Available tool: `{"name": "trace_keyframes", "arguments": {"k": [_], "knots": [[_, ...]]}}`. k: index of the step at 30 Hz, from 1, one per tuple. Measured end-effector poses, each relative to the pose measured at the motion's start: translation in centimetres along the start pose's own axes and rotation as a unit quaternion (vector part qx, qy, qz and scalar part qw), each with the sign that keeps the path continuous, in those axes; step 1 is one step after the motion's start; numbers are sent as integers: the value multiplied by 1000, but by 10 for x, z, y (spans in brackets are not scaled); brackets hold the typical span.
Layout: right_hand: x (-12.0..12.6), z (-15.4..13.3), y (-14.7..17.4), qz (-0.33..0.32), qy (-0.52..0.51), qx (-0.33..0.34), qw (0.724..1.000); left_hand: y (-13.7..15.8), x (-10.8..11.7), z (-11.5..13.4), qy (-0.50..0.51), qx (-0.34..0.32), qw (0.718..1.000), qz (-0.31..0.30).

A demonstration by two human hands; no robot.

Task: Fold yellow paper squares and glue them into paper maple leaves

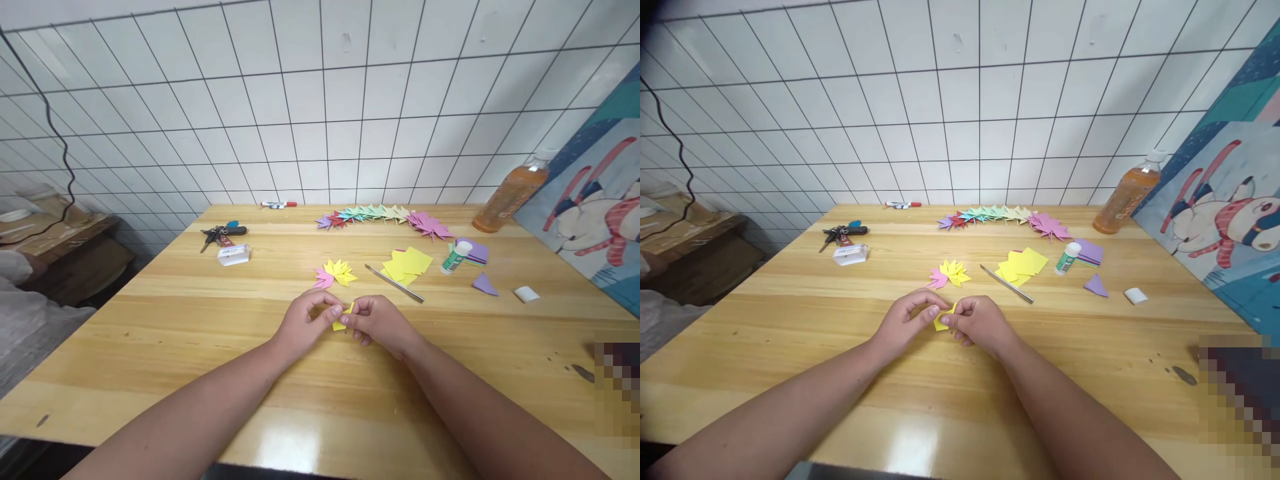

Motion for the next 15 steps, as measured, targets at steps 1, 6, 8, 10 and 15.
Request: {"name": "trace_keyframes", "arguments": {"k": [1,6,8,10,15], "knots": [[-2,0,1,-6,7,2,1000,0,-1,0,6,3,1000,-3],[-8,0,3,-24,35,17,999,4,-11,-13,69,84,994,-28],[-10,0,3,-27,42,26,998,7,-18,-24,120,147,981,-46],[-13,0,4,-35,48,32,998,11,-26,-32,162,199,964,-73],[-15,3,5,-51,54,32,997,13,-31,-39,199,240,945,-95]]}}
Point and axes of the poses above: each hand's wrist, its own y-axis away from the middle knuckle, its own x-axis out of the back of the hand, z = x × y, the point moved 10 cm from there along -y, towards the middle knuckle, and after that the axes turned 14 degrees about z, right-handed, at the moved point
